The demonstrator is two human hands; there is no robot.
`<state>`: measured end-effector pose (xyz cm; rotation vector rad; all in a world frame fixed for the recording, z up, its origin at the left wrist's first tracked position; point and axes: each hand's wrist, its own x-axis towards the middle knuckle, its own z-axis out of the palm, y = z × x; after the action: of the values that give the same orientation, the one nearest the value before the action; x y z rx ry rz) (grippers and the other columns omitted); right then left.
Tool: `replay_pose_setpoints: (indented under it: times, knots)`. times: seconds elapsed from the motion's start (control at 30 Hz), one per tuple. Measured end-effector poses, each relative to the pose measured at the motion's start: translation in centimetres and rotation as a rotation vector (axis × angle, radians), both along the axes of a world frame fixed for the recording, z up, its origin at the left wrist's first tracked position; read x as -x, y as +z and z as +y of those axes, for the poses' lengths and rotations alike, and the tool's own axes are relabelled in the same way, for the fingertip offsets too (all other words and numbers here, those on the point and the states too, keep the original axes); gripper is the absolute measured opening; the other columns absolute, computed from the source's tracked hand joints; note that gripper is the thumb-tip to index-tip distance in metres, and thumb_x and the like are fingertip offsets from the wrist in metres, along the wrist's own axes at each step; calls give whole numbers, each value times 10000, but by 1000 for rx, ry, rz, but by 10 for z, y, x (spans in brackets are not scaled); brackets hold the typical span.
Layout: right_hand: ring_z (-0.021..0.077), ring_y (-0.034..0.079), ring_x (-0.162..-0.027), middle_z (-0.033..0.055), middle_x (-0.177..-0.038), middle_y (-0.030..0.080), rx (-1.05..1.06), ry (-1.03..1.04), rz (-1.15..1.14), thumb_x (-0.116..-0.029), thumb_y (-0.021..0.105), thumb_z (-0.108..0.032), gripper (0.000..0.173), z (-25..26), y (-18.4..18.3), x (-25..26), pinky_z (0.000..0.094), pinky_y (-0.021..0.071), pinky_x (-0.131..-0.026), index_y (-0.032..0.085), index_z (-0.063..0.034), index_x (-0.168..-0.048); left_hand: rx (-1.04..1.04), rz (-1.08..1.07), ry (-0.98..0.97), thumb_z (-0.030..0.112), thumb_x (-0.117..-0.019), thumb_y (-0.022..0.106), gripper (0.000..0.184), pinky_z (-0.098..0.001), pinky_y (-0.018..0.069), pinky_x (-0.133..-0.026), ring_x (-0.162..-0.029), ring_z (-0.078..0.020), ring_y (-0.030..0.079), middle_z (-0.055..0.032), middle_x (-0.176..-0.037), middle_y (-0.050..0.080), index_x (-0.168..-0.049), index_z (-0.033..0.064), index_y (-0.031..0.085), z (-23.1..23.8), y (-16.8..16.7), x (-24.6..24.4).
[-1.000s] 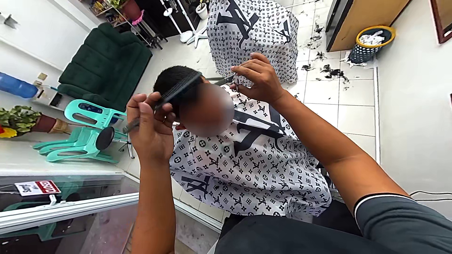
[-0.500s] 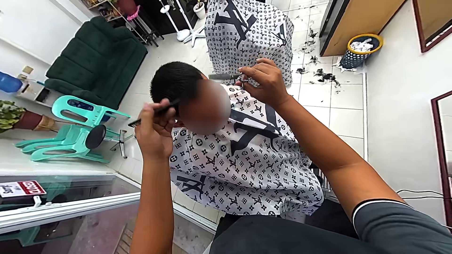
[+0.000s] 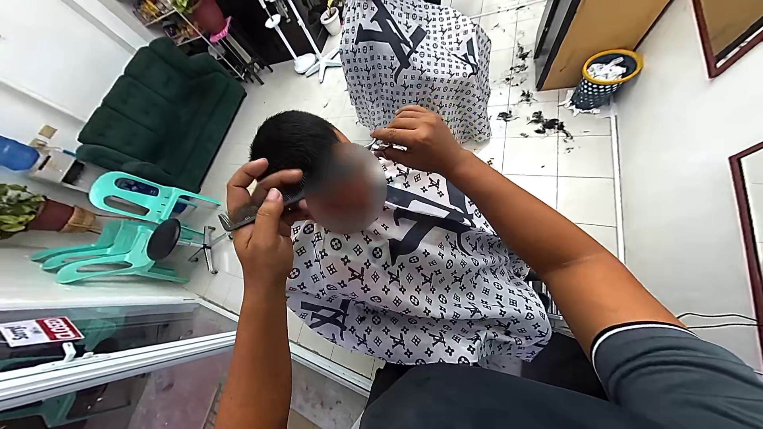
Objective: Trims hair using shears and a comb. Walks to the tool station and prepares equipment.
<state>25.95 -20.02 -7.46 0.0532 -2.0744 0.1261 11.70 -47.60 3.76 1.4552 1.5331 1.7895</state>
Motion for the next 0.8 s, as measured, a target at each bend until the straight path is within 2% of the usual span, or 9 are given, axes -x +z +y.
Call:
replay_pose_setpoints:
  times: [0.07,0.13,0.2,0.33,0.4,0.5,0.63,0.67,0.8]
  knots:
    - [253,733,-929,107,-929,765,13,-5,6,-990,665,-247,255,3,0,1,419,530,-984,763,-74,-1149,111,-23,15,115,-1056,335,361,-283,625,-766,-878,-128,724,4,-1193,694,-1413,142,383,0,5,-2]
    - [249,730,-918,109,-921,760,18,4,22,-996,669,-248,255,7,-2,-1,412,531,-987,761,-69,-1153,176,-48,18,149,-1081,314,413,-291,618,-803,-934,-139,723,-13,-1280,669,-1493,133,335,3,9,3]
    - [253,727,-927,114,-928,759,8,-3,51,-987,676,-240,259,11,-6,-4,414,528,-992,759,-64,-1158,142,-47,6,150,-1094,305,437,-288,611,-803,-961,-144,718,-26,-1339,653,-1529,140,329,5,13,12]
    - [290,689,-1100,130,-1068,751,20,-90,49,-942,711,-390,431,19,-9,-8,430,495,-1049,727,-59,-1218,55,9,-29,141,-1096,370,454,-283,606,-811,-1001,-145,717,-26,-1360,659,-1546,133,314,9,22,18]
    - [291,678,-1132,123,-1095,749,23,-112,30,-935,705,-425,463,19,-8,-6,444,476,-1071,723,-75,-1238,55,36,-43,152,-1097,385,457,-277,601,-825,-1023,-135,712,-13,-1366,658,-1549,138,321,8,25,18]
    - [278,694,-1076,113,-1047,754,9,-96,43,-947,697,-389,415,14,-3,-1,452,469,-1071,732,-87,-1229,65,53,-69,153,-1097,394,459,-274,596,-843,-1033,-129,706,-5,-1368,653,-1550,136,327,9,26,17]
    - [253,721,-900,110,-896,751,-24,-55,114,-987,685,-272,274,10,0,0,444,499,-1025,760,-76,-1164,71,62,-76,160,-1095,411,467,-276,596,-847,-1036,-129,704,-2,-1362,657,-1553,133,329,9,26,16]
    - [253,724,-891,113,-888,752,-24,-44,124,-986,692,-264,270,10,0,0,444,504,-1023,762,-69,-1157,69,63,-82,163,-1096,413,468,-280,597,-847,-1035,-133,705,-6,-1366,655,-1555,130,329,9,26,17]
    - [270,706,-1002,118,-979,750,-17,-59,65,-961,694,-354,378,11,0,-2,453,477,-1058,738,-89,-1227,69,60,-80,164,-1096,412,461,-288,602,-843,-1031,-140,710,-14,-1368,655,-1548,127,334,10,25,17]
